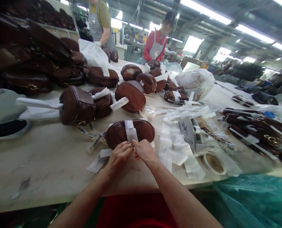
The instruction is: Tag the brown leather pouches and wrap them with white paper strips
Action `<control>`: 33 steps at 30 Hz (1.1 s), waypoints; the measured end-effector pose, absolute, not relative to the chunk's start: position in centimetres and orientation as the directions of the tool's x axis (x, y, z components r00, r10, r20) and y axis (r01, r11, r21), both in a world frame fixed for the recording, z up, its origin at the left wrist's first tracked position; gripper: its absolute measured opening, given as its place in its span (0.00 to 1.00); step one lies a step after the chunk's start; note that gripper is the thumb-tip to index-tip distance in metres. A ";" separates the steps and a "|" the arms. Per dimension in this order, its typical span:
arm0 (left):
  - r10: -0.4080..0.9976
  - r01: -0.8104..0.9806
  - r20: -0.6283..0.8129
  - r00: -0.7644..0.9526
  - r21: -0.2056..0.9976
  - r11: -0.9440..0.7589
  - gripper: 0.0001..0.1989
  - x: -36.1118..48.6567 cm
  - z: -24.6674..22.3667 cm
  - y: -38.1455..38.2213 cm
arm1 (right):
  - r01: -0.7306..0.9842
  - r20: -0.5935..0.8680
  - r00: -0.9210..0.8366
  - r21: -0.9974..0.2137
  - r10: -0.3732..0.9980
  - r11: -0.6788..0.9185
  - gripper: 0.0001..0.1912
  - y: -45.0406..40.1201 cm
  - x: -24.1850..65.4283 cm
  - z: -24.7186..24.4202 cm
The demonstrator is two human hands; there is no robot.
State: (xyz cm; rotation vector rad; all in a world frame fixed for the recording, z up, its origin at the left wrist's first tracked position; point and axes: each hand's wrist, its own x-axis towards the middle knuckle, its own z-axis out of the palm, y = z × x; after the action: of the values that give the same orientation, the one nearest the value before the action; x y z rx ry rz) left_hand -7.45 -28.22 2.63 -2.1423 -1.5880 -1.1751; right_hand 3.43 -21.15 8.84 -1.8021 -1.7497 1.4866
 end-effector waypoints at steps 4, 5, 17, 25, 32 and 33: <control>0.684 0.880 0.726 0.078 0.272 -0.389 0.08 -7.3 2.9 -28.2 | 0.482 -0.474 -0.250 -0.817 0.844 -0.316 0.21 -23.2 4.1 9.1; 0.680 0.879 0.730 0.074 0.273 -0.390 0.08 -7.3 3.0 -28.2 | 0.452 -0.464 -0.254 -0.833 0.849 -0.320 0.20 -23.6 4.3 9.0; 0.677 0.885 0.735 0.037 0.291 -0.365 0.10 -7.4 2.4 -28.2 | 0.491 -0.403 -0.279 -0.840 0.872 -0.232 0.20 -23.5 5.9 5.3; 0.657 0.889 0.753 0.021 0.287 -0.357 0.11 -7.3 3.3 -28.4 | 0.648 -0.239 -0.362 -0.760 0.901 0.059 0.13 -22.8 7.2 5.3; 0.701 0.838 0.712 -0.029 0.400 -0.372 0.10 -7.1 3.9 -28.4 | 0.756 -0.137 -0.359 -0.622 0.923 0.202 0.11 -23.0 7.2 5.1; 0.707 0.837 0.706 -0.033 0.405 -0.367 0.09 -7.0 4.0 -28.3 | 0.764 -0.125 -0.367 -0.605 0.922 0.222 0.11 -23.1 7.5 5.2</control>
State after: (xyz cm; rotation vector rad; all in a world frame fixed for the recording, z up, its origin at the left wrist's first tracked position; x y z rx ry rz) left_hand -7.03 -28.35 4.03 -2.0789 -1.6775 -1.3598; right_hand 7.46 -23.13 5.18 -1.5876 -2.2374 0.8696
